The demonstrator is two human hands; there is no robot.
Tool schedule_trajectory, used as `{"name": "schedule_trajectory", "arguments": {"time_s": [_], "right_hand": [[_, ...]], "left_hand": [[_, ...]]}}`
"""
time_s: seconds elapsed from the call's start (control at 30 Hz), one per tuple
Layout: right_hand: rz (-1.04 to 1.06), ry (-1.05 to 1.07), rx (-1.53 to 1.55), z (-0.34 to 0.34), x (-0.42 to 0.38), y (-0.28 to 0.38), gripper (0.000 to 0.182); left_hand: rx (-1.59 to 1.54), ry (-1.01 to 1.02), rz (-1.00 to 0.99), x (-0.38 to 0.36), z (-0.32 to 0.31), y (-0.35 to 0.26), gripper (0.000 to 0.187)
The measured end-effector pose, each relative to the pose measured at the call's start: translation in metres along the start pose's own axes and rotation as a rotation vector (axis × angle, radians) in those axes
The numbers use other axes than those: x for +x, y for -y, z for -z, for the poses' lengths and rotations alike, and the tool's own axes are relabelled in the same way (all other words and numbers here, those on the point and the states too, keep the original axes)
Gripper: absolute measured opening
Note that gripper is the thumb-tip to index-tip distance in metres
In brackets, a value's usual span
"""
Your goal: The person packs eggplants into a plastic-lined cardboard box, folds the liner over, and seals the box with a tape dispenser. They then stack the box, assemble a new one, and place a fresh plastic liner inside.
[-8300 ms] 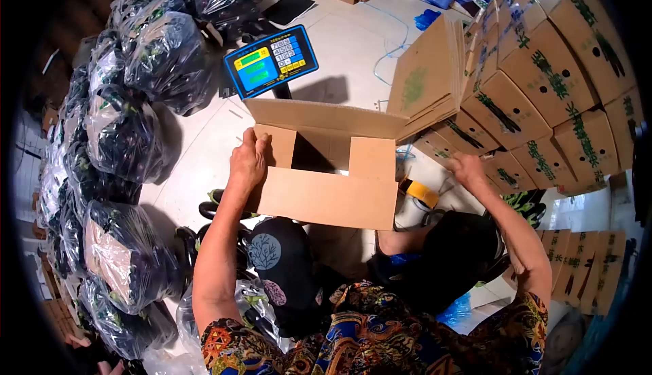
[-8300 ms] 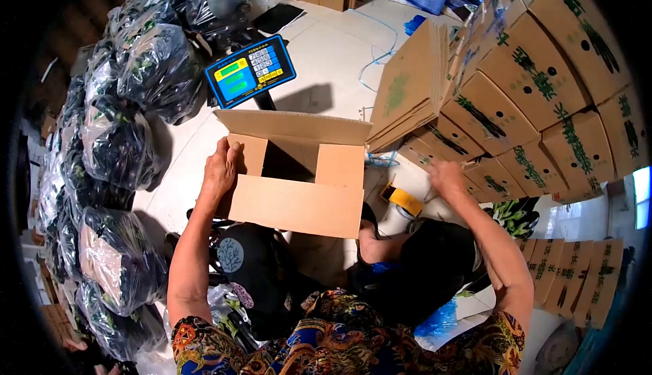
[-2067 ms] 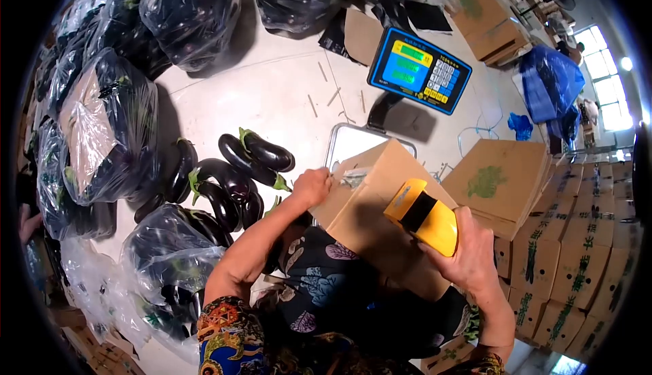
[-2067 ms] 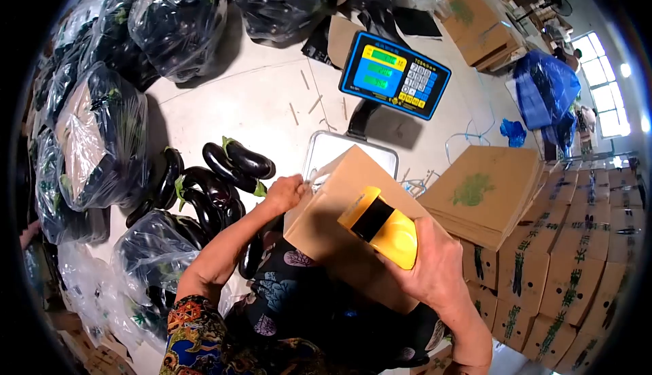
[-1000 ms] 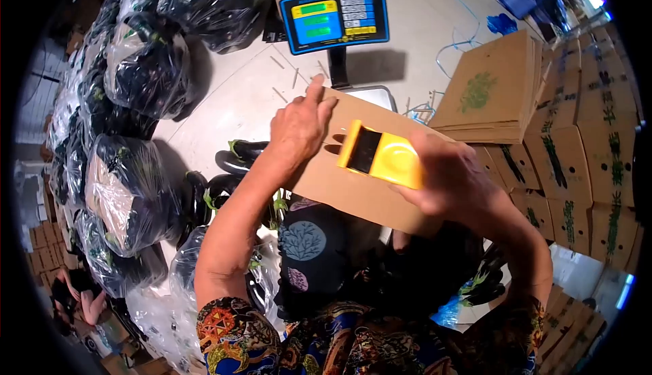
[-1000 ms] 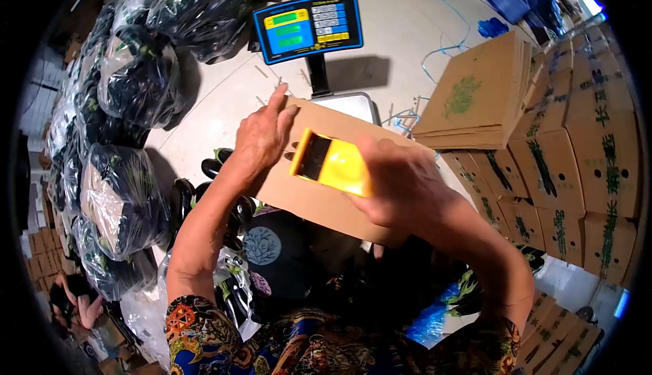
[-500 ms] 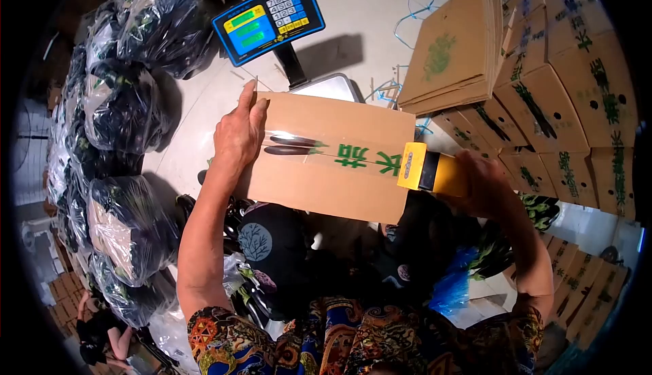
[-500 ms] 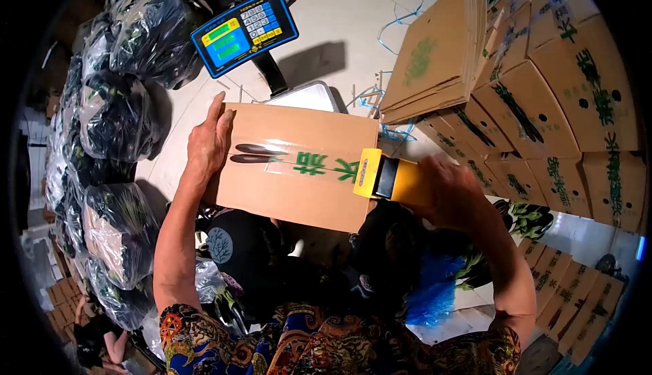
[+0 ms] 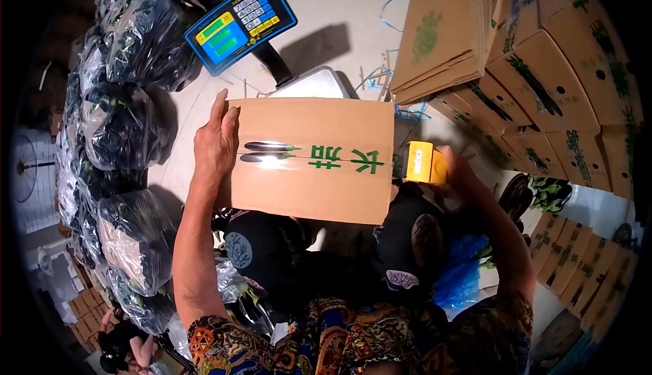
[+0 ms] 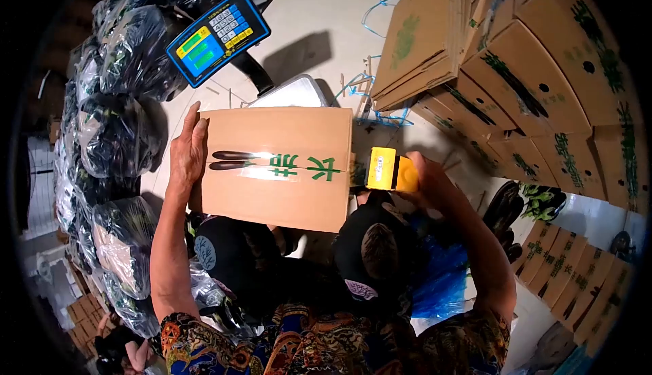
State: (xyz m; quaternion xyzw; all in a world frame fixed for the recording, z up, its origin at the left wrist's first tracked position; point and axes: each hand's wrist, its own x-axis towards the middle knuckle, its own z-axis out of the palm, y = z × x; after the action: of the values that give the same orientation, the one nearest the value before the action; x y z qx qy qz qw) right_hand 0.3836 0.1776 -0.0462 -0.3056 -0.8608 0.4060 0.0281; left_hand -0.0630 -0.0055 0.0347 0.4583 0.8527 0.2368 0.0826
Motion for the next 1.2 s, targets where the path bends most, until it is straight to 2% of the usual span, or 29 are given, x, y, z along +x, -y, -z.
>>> {"name": "schedule_trajectory", "arguments": {"time_s": [0.07, 0.17, 0.23, 0.37, 0.47, 0.53, 0.6, 0.67, 0.7, 0.73, 0.77, 0.8, 0.87, 0.9, 0.93, 1.0, 1.07, 1.1, 1.13, 1.2], "right_hand": [[-0.037, 0.013, -0.032, -0.012, -0.008, -0.039, 0.059], [-0.068, 0.002, -0.044, -0.016, -0.017, -0.053, 0.056], [-0.146, -0.01, -0.055, -0.008, -0.022, -0.031, 0.057], [-0.002, -0.156, -0.232, -0.016, -0.052, -0.08, 0.054], [-0.127, -0.024, -0.277, -0.009, -0.051, -0.068, 0.051], [-0.152, 0.005, -0.251, 0.003, -0.041, -0.033, 0.04], [-0.039, -0.011, -0.279, 0.011, -0.029, -0.002, 0.044], [-0.126, 0.059, -0.322, 0.013, -0.012, 0.038, 0.044], [0.193, -0.131, -0.432, -0.021, 0.002, 0.006, 0.037], [0.226, -0.13, -0.639, -0.04, 0.02, 0.015, 0.031], [0.262, -0.136, -0.844, -0.059, 0.038, 0.025, 0.027], [0.003, 0.059, -1.133, -0.057, 0.063, 0.071, 0.024], [0.022, 0.223, -0.956, -0.066, 0.083, 0.046, 0.019], [0.033, 0.307, -0.866, -0.075, 0.096, 0.027, 0.018], [-0.042, 0.307, -0.785, -0.071, 0.09, 0.01, 0.022], [-0.217, 0.261, -0.6, -0.049, 0.075, -0.009, 0.042], [-0.282, 0.231, -0.132, -0.034, 0.055, -0.071, 0.063], [-0.398, 0.155, 0.121, -0.037, 0.046, -0.097, 0.07], [-0.509, 0.172, 0.09, -0.035, 0.043, -0.115, 0.069], [-0.501, 0.018, 0.407, -0.049, 0.028, -0.147, 0.07]], "left_hand": [[-0.007, 0.024, 0.044, 0.0, 0.001, -0.002, 0.047], [0.002, 0.006, 0.029, 0.0, 0.001, -0.002, 0.047], [0.023, 0.03, 0.037, 0.0, 0.001, -0.004, 0.048], [0.027, 0.033, 0.022, 0.001, 0.001, 0.001, 0.053], [-0.005, 0.05, 0.044, 0.001, 0.003, -0.004, 0.052], [0.002, 0.069, 0.067, 0.001, 0.004, -0.007, 0.053], [0.007, 0.053, 0.04, 0.001, 0.004, -0.004, 0.054], [0.022, 0.039, 0.036, 0.002, 0.001, 0.0, 0.054], [0.035, 0.05, 0.057, 0.001, 0.002, -0.005, 0.054], [0.049, 0.064, 0.072, 0.001, 0.003, -0.011, 0.053], [0.045, 0.01, -0.005, 0.002, -0.001, -0.002, 0.051], [0.149, 0.009, -0.105, 0.003, -0.007, 0.02, 0.051], [0.109, -0.006, -0.143, 0.004, -0.007, 0.026, 0.052], [-0.044, 0.02, 0.017, 0.002, 0.0, 0.0, 0.053], [-0.064, 0.045, 0.05, 0.002, 0.006, -0.008, 0.054], [-0.108, 0.104, 0.124, 0.0, 0.006, -0.015, 0.055], [-0.093, 0.06, 0.068, 0.001, 0.001, -0.007, 0.059], [-0.086, 0.069, 0.08, 0.003, 0.0, -0.006, 0.059], [-0.075, 0.079, 0.092, 0.004, 0.0, -0.006, 0.06], [-0.084, 0.071, 0.077, 0.005, -0.001, -0.008, 0.061]]}}
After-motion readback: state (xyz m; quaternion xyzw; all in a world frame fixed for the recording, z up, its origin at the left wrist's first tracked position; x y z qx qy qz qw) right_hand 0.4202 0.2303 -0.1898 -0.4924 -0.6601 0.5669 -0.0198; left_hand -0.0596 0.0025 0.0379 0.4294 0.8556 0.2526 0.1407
